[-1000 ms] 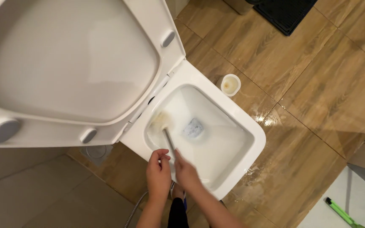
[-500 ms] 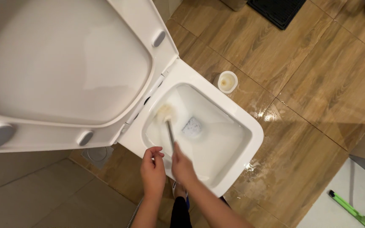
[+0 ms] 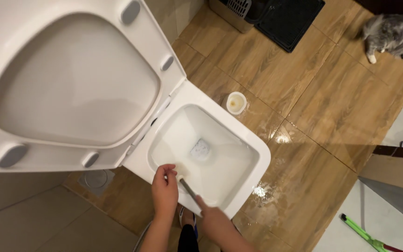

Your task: Cleaning the inside and outside of a toilet using a brush and cleaning solution.

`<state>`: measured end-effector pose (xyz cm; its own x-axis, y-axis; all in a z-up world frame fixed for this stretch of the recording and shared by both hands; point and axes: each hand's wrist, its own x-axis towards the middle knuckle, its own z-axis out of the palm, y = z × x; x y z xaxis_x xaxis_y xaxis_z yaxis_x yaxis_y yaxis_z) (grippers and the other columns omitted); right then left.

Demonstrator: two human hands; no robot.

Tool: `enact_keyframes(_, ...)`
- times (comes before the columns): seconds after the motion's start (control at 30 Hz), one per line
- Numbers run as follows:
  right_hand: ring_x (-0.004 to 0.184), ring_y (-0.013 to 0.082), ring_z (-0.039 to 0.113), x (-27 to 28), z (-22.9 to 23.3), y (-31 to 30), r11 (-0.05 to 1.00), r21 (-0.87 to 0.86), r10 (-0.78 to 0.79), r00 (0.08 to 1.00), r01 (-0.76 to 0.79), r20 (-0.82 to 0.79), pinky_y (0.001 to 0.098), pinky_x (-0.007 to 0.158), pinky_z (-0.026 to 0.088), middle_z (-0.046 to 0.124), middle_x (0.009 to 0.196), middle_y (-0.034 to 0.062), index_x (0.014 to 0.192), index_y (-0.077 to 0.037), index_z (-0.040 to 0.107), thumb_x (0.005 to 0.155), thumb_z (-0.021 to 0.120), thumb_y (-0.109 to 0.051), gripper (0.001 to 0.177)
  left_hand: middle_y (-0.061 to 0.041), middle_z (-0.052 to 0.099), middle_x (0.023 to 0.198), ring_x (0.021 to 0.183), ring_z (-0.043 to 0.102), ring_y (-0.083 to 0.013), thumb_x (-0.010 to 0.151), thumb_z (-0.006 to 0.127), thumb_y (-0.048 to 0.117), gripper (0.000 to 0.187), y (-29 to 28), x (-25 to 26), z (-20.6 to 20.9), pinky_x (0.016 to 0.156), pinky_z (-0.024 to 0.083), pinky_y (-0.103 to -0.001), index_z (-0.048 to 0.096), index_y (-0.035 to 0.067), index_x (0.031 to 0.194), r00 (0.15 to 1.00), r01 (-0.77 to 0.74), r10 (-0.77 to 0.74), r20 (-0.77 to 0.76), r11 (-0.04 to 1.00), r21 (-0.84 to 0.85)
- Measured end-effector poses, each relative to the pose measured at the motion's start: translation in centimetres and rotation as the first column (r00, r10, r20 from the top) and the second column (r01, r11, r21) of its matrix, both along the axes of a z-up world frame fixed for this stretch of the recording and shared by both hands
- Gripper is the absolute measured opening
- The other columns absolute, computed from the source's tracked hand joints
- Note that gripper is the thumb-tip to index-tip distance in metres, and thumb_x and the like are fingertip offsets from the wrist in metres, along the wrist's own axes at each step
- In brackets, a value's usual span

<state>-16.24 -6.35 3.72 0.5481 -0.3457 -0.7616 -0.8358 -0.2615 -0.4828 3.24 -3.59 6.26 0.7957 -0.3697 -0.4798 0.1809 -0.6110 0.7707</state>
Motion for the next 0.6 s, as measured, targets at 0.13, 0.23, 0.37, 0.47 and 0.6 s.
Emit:
enact_keyframes(0.13, 0.1, 0.0356, 0.072, -1.6, 3.4, -3.2, 0.997, 0.034, 0.079, 0.884, -0.071, -0.461, 0.0489, 0.087, 0.059, 0.07, 0.109, 0.0205, 0.162, -0.027, 0.024, 0.101, 0.044, -0.013, 0.066, -0.007, 0.075, 0.09, 0.071, 0.065, -0.0179, 0.097, 0.055, 0.013, 0.018, 1.4, 0.4, 0.1, 0.066, 0.052, -0.032, 0.069, 0.007, 0.107, 1.0, 0.026, -0.026, -0.014, 0.999, 0.042)
enact_keyframes(0.23, 0.1, 0.0341, 0.073, -9.5, -6.8, -5.5, 0.971, -0.064, 0.16, 0.83, -0.228, -0.535, 0.0473, 0.086, 0.06, 0.073, 0.108, 0.018, 0.162, -0.015, 0.022, 0.102, 0.044, -0.011, 0.064, -0.007, 0.076, 0.089, 0.072, 0.066, -0.0153, 0.097, 0.055, 0.014, 0.018, 1.6, 0.6, -1.1, 0.066, 0.052, -0.031, 0.069, 0.008, 0.107, 0.999, 0.034, -0.035, 0.022, 0.999, 0.025)
enact_keyframes(0.37, 0.102, 0.0273, 0.074, -11.9, -2.8, -9.2, 0.91, -0.105, 0.29, 0.795, -0.402, -0.533, 0.0439, 0.086, 0.06, 0.075, 0.111, 0.0092, 0.15, -0.018, 0.037, 0.1, 0.047, -0.014, 0.052, -0.007, 0.075, 0.093, 0.067, 0.06, -0.0205, 0.098, 0.054, 0.014, 0.019, 1.2, 0.7, 2.3, 0.064, 0.05, -0.034, 0.068, 0.007, 0.11, 0.996, 0.034, -0.028, -0.087, 0.997, 0.066)
enact_keyframes(0.47, 0.107, 0.0266, 0.073, -12.2, -4.2, -11.6, 0.852, -0.108, 0.336, 0.695, -0.511, -0.636, 0.044, 0.088, 0.06, 0.072, 0.12, 0.0076, 0.142, -0.017, 0.048, 0.098, 0.053, -0.013, 0.044, -0.007, 0.076, 0.093, 0.07, 0.065, -0.0209, 0.098, 0.054, 0.015, 0.019, 1.8, 0.4, 1.4, 0.067, 0.052, -0.034, 0.067, 0.007, 0.109, 0.994, 0.061, -0.052, -0.097, 0.993, 0.101)
enact_keyframes(0.6, 0.107, 0.0277, 0.073, -9.7, -1.0, -11.7, 0.876, -0.06, 0.332, 0.688, -0.479, -0.645, 0.0442, 0.088, 0.06, 0.073, 0.119, 0.0099, 0.151, -0.021, 0.037, 0.099, 0.05, -0.01, 0.055, -0.009, 0.077, 0.09, 0.075, 0.069, -0.0164, 0.097, 0.054, 0.014, 0.019, 2.8, -0.4, -0.6, 0.07, 0.054, -0.032, 0.068, 0.007, 0.108, 0.996, 0.083, -0.083, -0.007, 0.997, -0.001)
